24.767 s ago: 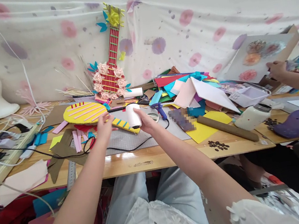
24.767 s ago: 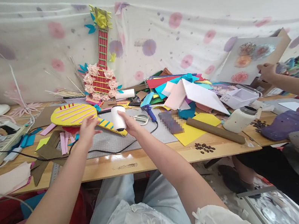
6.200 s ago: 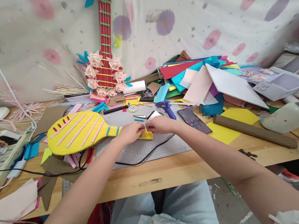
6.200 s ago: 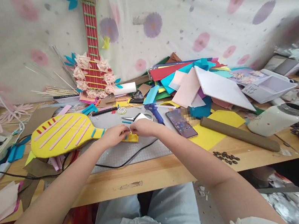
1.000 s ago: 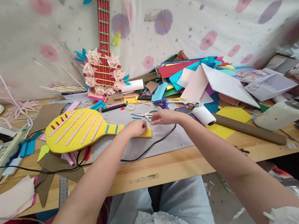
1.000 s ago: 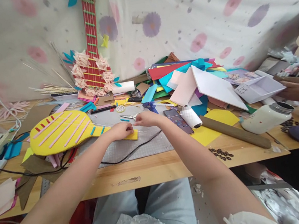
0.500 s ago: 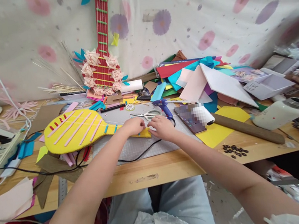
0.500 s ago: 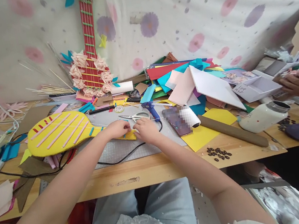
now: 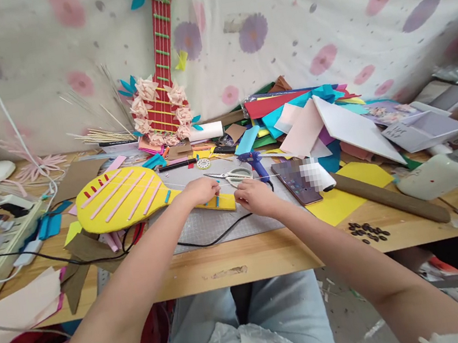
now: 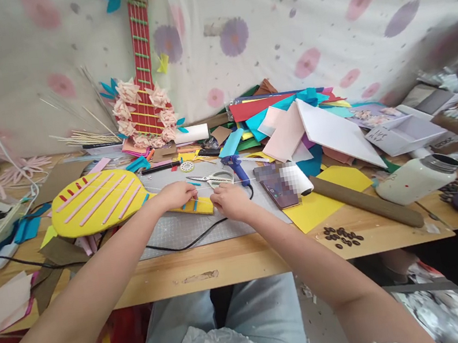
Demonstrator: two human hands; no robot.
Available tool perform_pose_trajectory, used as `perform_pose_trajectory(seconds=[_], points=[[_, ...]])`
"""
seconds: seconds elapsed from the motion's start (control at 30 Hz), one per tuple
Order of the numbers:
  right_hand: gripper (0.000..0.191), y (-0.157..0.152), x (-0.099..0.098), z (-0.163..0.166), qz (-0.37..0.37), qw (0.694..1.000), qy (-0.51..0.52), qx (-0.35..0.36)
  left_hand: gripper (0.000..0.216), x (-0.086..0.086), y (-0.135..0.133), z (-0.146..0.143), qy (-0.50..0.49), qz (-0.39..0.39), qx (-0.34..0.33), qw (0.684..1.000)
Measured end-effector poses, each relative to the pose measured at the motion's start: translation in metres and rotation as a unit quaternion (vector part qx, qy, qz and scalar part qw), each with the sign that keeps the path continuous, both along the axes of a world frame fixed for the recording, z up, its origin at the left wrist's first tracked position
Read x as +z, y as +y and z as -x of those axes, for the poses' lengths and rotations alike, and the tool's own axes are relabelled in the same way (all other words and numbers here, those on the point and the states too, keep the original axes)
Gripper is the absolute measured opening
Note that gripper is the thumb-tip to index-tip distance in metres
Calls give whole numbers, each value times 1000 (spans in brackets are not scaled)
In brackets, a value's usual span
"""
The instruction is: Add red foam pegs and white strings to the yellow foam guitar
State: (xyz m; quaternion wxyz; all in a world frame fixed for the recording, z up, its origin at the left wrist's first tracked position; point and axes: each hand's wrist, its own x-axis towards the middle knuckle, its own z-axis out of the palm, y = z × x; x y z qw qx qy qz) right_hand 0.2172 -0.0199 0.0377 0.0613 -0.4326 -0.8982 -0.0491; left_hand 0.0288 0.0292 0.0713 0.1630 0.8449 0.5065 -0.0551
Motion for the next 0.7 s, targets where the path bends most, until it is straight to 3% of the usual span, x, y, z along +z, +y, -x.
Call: perform_pose_trajectory(seconds=[0.47,0.7], points=[[19,-3,6,-13,21,1000,12,-17,33,-4,1,1,29,-32,-19,999],[17,-1,8,-21,-44,997,63,-4,31,-2,2,4,30,-21,-24,999]])
